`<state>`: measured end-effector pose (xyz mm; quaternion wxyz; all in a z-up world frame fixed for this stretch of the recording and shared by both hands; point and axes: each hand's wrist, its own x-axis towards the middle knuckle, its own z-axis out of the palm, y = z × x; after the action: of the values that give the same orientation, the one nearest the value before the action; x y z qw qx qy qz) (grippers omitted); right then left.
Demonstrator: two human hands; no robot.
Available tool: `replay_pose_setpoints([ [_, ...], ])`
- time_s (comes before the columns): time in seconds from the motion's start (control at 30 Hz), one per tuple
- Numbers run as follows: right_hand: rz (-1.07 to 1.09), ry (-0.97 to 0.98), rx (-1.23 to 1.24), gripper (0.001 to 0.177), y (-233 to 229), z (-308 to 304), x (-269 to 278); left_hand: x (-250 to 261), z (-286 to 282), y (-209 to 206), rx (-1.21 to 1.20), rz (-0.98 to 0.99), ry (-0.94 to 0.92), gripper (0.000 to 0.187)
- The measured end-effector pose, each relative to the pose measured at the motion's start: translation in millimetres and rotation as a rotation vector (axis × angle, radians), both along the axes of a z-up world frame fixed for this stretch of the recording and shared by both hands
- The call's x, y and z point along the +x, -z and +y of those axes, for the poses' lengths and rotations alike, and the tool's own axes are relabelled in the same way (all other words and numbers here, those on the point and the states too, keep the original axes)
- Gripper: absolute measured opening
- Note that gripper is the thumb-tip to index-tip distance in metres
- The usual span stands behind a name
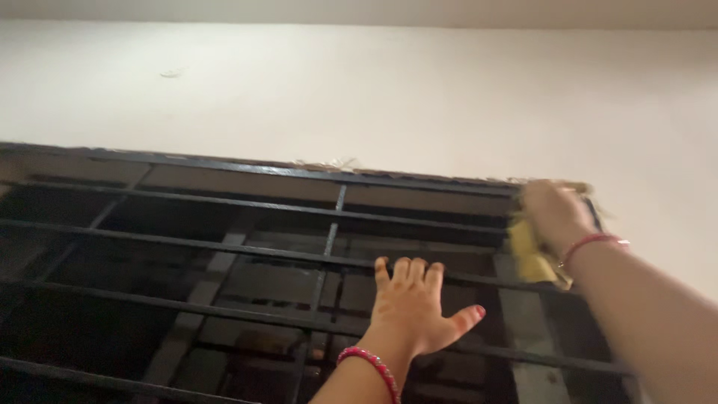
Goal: The person cleans the metal grills and the frame of a window using a yellow cloth by hand, wiping the bars and the surrounding wall surface.
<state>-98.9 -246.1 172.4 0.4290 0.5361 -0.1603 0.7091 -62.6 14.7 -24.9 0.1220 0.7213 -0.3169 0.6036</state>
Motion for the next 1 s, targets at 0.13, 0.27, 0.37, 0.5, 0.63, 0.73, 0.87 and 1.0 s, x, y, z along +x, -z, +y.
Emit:
replay_pose_setpoints([
  [0.13, -0.056, -0.589, 0.342, 0.024, 18, -34, -36, 1, -3, -3, 0.017, -0.006, -0.074, 0.106],
  [0.27, 0.072, -0.972, 0.321, 0.038, 21, -12, -24, 6, -2, -4, 0.004, -0.018, -0.037, 0.104],
  [0.37, 0.126, -0.930, 0.091, 0.036, 26, -11, -20, 8, -1, -3, -0.005, -0.019, -0.054, 0.103],
  [0.5, 0.169, -0.870, 0.340, 0.026, 26, -26, -33, 8, -1, 0, -0.016, -0.036, -0.015, 0.102],
  [0.63, 0.095, -0.832, 0.217, 0.027, 28, -30, -39, 4, 2, 1, -0.006, -0.028, -0.029, 0.101],
  [0.73, 0.094, -1.179, 0.388, 0.028, 41, -34, -41, 3, 2, 1, 0.003, -0.015, -0.051, 0.100],
  [0.87, 0.119, -0.686, 0.294, 0.022, 59, -47, -51, 8, 0, 0, -0.001, -0.023, -0.078, 0.098],
  [1.0, 0.206, -0.501, 0.418, 0.027, 96, -56, -55, 27, -3, 4, -0.025, -0.113, -0.025, 0.092],
])
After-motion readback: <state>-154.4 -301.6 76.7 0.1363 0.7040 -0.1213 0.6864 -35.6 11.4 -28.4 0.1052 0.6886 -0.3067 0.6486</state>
